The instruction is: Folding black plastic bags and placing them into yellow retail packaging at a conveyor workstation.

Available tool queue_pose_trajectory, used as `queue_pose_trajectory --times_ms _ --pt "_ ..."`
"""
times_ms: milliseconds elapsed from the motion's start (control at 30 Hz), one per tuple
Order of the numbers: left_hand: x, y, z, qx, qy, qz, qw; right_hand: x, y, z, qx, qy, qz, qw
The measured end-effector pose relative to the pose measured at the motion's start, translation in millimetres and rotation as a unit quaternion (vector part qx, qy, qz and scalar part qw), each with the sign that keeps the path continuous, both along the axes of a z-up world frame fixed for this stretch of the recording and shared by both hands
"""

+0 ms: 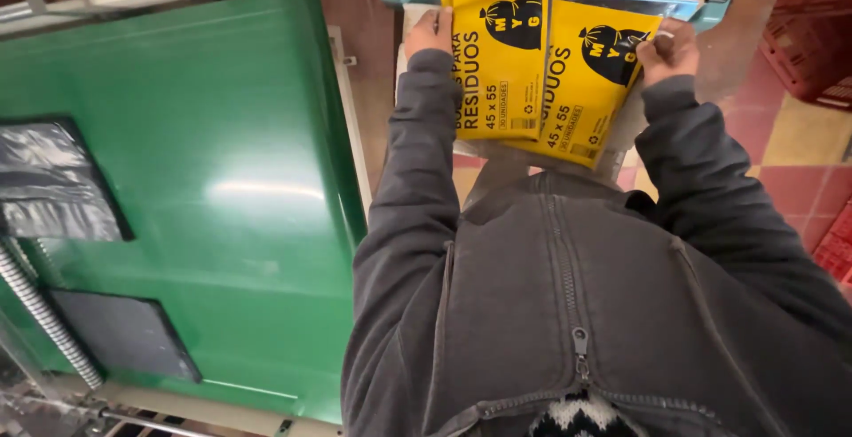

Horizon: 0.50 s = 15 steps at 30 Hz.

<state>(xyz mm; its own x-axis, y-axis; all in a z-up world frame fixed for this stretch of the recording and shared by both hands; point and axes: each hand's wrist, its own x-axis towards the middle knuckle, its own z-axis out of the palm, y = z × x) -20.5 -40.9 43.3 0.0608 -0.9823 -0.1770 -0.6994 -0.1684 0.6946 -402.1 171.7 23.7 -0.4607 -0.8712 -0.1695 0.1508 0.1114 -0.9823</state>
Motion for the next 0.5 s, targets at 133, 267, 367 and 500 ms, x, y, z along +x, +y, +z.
queue_pose_trajectory --times_ms 133,267,367,500 --pt "4.0 1.9 22.4 -0.039 -0.018 -0.069 0.997 -22.1 4.8 -2.3 0.004 0.003 0.053 0.999" --pt "12.1 -8.2 20.8 -0.043 -0.039 -0.099 0.993 -49.5 7.1 -32.8 0.014 0.036 0.065 0.997" --pt "9.9 -17.6 2.4 -0.003 -0.116 -0.093 0.989 -57.5 2.8 -46.7 -0.035 0.067 0.056 0.996" --pt "3.3 -23.5 -2.5 -0.015 -0.169 -0.050 0.984 -51.3 -1.3 -48.1 -0.038 0.049 0.011 0.998"
